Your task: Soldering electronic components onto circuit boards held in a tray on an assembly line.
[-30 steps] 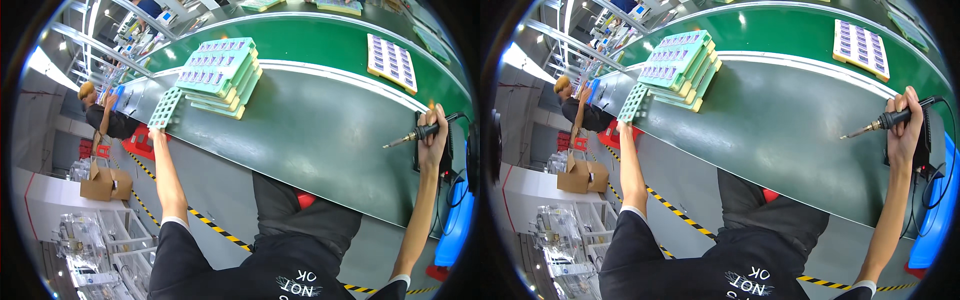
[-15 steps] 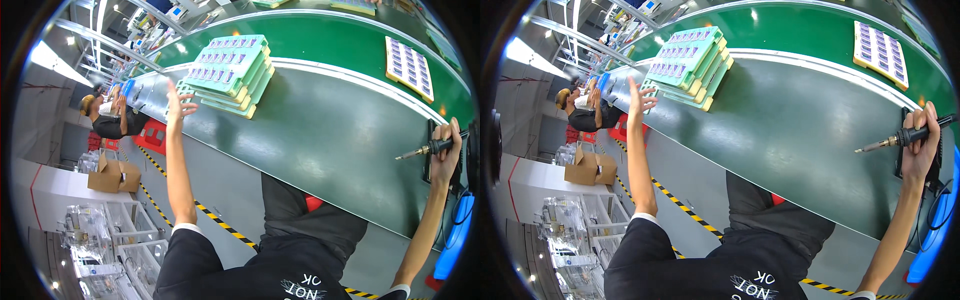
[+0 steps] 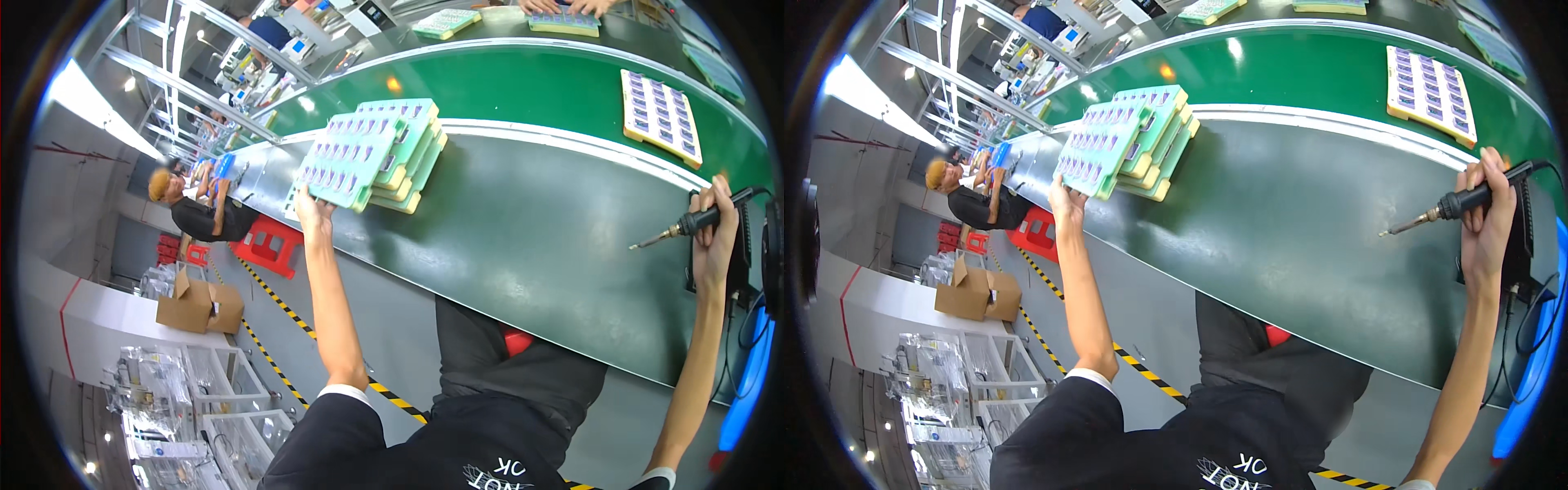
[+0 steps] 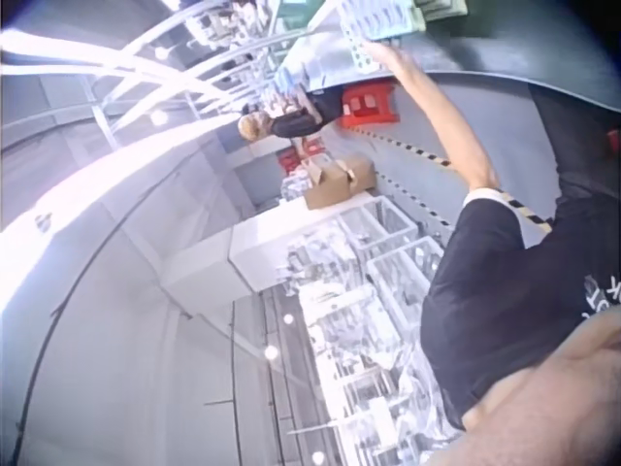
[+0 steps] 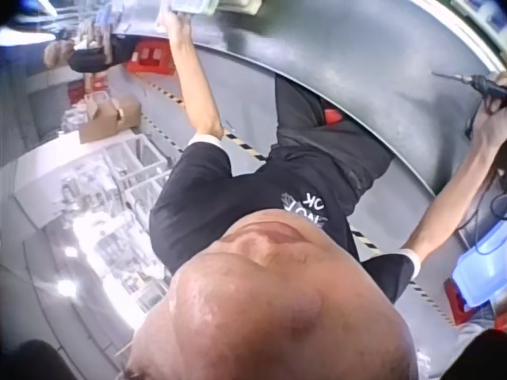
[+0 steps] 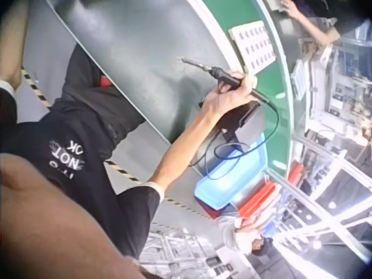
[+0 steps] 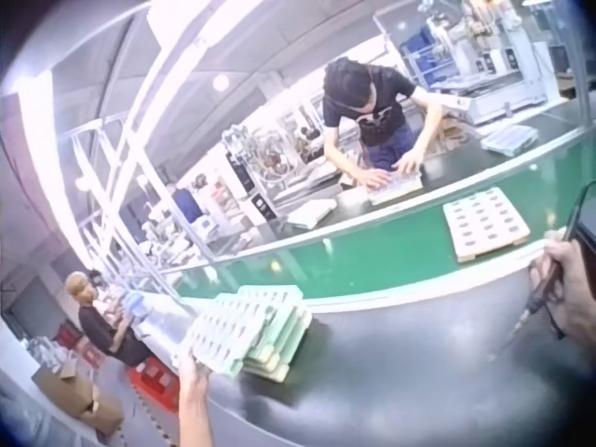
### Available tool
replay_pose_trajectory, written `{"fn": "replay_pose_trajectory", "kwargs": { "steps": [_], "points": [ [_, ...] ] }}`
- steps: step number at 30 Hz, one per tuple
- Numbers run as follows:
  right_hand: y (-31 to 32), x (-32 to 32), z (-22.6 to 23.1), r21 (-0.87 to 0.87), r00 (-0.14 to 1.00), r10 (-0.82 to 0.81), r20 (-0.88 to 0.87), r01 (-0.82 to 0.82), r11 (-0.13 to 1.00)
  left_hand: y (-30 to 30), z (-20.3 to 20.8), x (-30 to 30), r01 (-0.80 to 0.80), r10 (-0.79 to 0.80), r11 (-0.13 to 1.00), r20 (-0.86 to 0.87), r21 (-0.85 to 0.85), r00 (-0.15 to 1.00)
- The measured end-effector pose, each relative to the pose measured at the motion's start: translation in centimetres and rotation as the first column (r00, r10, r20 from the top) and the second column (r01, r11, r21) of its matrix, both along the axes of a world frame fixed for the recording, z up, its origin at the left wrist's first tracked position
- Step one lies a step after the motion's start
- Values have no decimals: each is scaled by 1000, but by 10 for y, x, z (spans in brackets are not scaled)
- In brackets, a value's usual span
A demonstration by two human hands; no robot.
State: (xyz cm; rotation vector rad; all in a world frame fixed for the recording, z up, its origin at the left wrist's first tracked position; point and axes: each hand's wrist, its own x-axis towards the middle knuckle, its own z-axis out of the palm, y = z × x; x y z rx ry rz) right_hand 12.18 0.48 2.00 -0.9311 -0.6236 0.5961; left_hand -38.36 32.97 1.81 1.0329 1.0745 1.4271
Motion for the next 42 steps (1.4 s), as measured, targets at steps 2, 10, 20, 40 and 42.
{"fn": "replay_pose_trajectory", "kwargs": {
  "steps": [2, 10, 20, 40, 42],
  "points": [
    [1, -4, 5, -29, 999, -15, 38, 16, 999, 2, 7, -4, 6, 5, 999, 262, -42, 965],
    [-12, 4, 13, 91, 998, 63, -30, -60, 994, -33, -2, 1, 45, -67, 985, 133, 165, 989],
    [-14, 1, 22, 319, 966, 253, -59, -222, 921, -118, 31, 120, 579, -552, 813, -236, 60, 800],
    [25, -30, 10, 246, 944, 328, -33, -311, 918, -68, 49, 269, 950, -568, 156, -763, 269, 309],
    [20, -28, 5, 202, 950, 309, -37, -296, 934, -57, 32, 276, 960, -683, 277, -712, -42, 166]
  ]
}}
